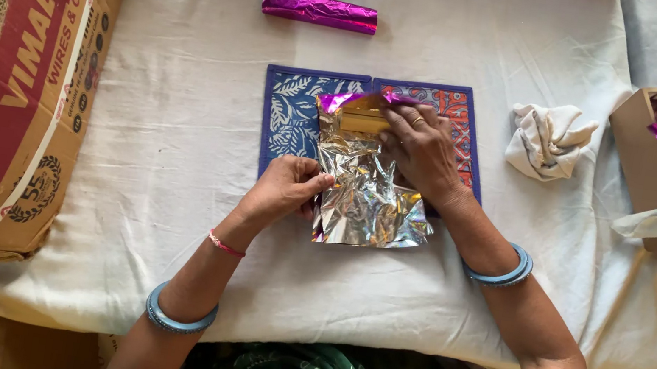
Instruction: The person wraps rectangular wooden blocks in silver and pink metallic foil, folding the edges to create neat packages. They then wipe a clear plastic container with a white cloth and place it on the table.
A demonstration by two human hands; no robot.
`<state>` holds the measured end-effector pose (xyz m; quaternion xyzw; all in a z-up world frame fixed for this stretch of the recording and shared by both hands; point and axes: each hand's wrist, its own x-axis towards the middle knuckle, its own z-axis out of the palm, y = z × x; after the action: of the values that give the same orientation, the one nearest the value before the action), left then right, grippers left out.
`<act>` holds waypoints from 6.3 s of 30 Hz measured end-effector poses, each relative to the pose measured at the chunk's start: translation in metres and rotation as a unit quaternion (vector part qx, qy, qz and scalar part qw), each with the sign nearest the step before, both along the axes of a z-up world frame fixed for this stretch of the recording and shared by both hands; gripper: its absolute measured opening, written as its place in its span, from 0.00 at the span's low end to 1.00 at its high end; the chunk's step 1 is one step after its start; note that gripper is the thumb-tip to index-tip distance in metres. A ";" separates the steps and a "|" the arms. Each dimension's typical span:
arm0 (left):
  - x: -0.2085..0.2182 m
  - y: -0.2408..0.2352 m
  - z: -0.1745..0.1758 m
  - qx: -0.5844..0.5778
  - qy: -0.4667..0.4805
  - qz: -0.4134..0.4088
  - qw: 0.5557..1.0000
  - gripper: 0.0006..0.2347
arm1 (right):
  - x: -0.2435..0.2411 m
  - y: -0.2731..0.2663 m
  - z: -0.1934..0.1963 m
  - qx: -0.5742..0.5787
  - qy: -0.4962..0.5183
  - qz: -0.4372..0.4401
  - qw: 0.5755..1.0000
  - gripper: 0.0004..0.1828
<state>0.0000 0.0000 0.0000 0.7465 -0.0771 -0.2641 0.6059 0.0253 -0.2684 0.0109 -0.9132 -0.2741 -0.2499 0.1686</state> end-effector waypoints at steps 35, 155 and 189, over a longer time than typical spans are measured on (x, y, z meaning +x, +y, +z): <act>-0.016 0.098 0.038 0.306 -0.081 -0.013 0.949 0.13 | 0.043 -0.025 -0.015 0.055 0.096 -0.124 0.986 0.21; -0.232 0.471 -0.070 0.513 0.016 0.116 0.850 0.18 | -0.138 0.145 0.015 0.163 0.266 0.307 0.899 0.10; -0.250 0.468 -0.037 0.271 -0.031 0.345 0.898 0.24 | -0.137 0.144 0.018 0.117 0.178 0.368 0.905 0.08</act>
<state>-0.2499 0.4677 -0.0371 0.8695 0.2413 -0.0254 0.4301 -0.1115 -0.1247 0.0291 -0.7503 -0.5251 -0.0339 0.4001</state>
